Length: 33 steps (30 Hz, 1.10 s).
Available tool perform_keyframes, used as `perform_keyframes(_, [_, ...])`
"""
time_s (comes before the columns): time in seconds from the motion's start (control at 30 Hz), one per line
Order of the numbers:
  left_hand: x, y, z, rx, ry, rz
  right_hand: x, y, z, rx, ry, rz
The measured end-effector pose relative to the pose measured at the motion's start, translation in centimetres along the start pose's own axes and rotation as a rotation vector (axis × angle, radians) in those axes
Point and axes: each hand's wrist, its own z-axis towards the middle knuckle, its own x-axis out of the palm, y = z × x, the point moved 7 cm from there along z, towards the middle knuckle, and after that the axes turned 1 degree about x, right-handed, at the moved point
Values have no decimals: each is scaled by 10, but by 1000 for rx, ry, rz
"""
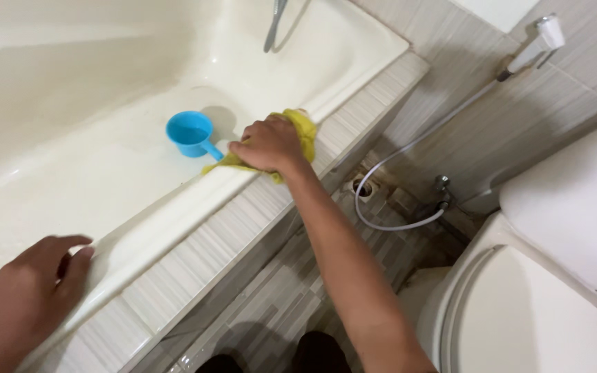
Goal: The person wipes the rim and tiled ledge of a white bathtub using a yellow cloth. They move along the length of the tub, scrubbing the surface repeatedly with both hands.
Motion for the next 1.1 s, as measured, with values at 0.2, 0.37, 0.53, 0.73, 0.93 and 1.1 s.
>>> perform_keyframes(0.2, [-3, -8, 2, 16, -7, -78, 35, 77, -21, -71, 372, -234])
perform_keyframes(0.37, [-9, 2, 7, 53, -113, -249, 46, 209, -95, -375, 65, -82])
perform_keyframes(0.53, [-34, 27, -2, -79, -247, -539, 53, 259, -163, -582, -213, 236])
perform_keyframes(0.73, [-11, 32, -6, -153, -112, -453, 28, 146, -102, -546, -272, 204])
perform_keyframes(0.93, [-11, 22, -3, -288, 25, -367, -20, -10, -11, 23, -158, -30])
perform_keyframes(1.1, [-17, 11, 9, -172, -30, -349, 6, 32, 0, 21, 144, -273])
